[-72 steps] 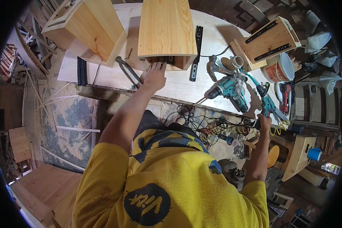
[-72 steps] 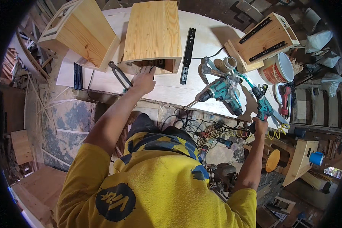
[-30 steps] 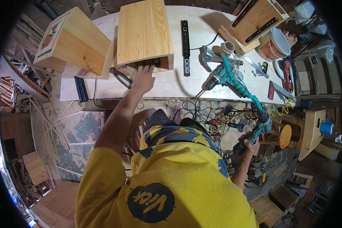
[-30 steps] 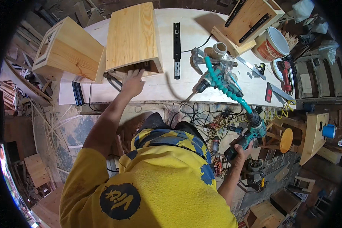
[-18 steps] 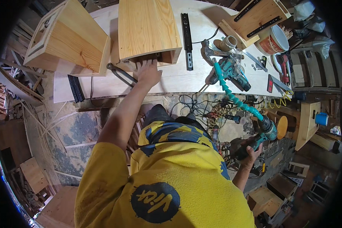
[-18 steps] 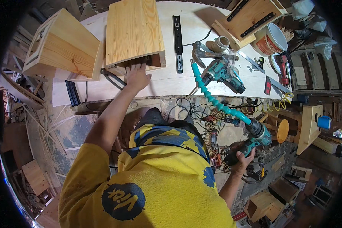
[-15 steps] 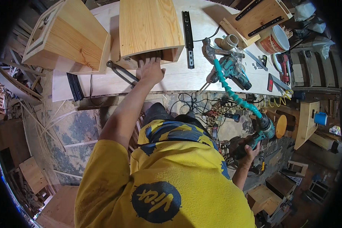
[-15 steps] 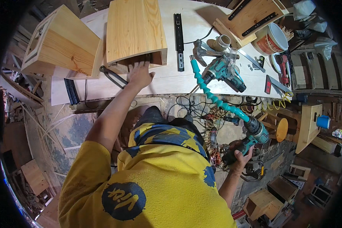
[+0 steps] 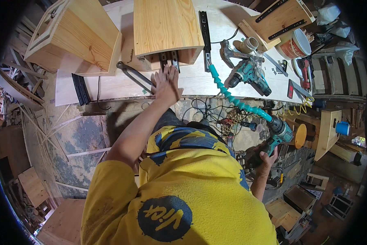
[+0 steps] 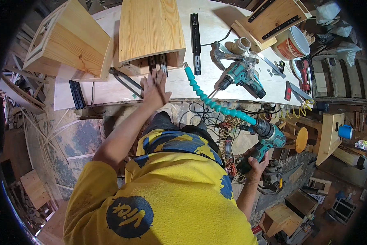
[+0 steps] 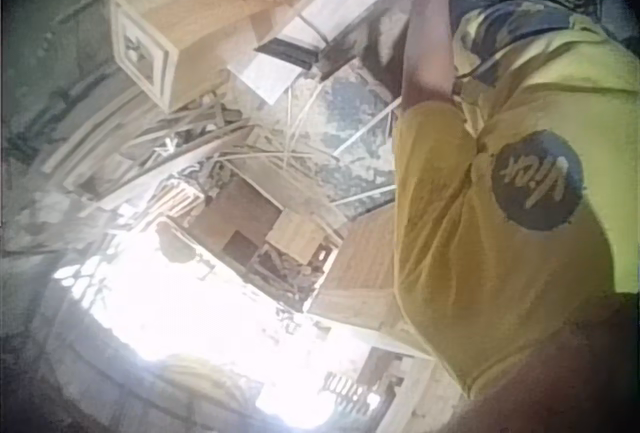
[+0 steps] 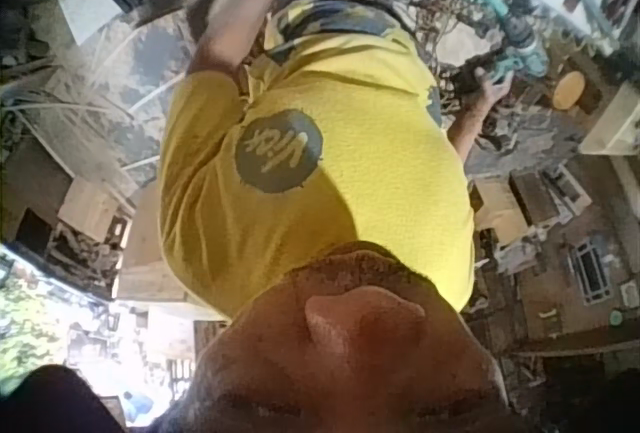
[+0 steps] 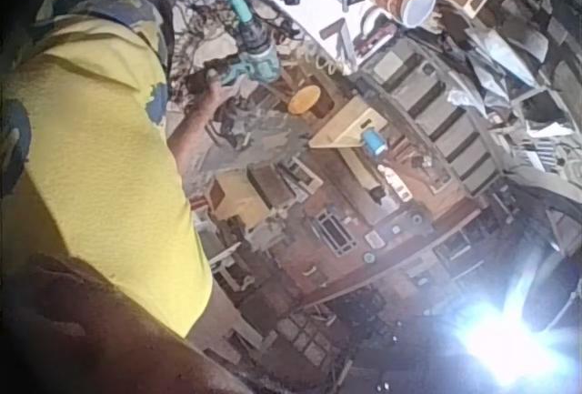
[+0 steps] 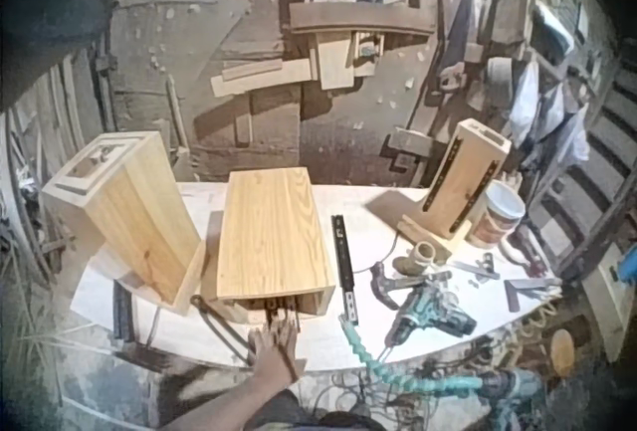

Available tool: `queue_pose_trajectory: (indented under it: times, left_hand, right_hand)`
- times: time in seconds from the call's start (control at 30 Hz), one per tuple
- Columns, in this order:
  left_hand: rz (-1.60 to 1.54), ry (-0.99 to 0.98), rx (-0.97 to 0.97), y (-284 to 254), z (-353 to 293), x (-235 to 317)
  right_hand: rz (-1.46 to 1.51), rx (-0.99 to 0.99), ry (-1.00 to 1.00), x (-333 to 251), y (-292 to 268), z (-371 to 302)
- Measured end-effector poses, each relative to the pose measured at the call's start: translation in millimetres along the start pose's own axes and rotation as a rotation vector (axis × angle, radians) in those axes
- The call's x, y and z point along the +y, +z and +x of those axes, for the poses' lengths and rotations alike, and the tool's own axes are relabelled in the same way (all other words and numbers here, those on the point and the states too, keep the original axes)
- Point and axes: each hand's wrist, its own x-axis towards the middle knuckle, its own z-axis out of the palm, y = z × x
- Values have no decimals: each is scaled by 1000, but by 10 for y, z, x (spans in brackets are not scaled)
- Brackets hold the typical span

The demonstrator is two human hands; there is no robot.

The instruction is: Installing metal drawer slides and assembling parts for wooden boxes in a workshop.

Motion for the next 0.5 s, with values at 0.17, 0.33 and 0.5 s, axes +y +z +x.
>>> queue_pose_trajectory:
  times: [0.17,0.33,0.5]
  left_hand:
    - [-171,58,44,-39,-284,120]
    - [-833,-418,243,255,-53,69]
    - [-1194,-722,-119,355,151,9]
  right_hand:
    - [19,-19,21,3,-3,30]
    - [39,-39,25,-3,11,49]
    - [-19,-62,32,2,-35,63]
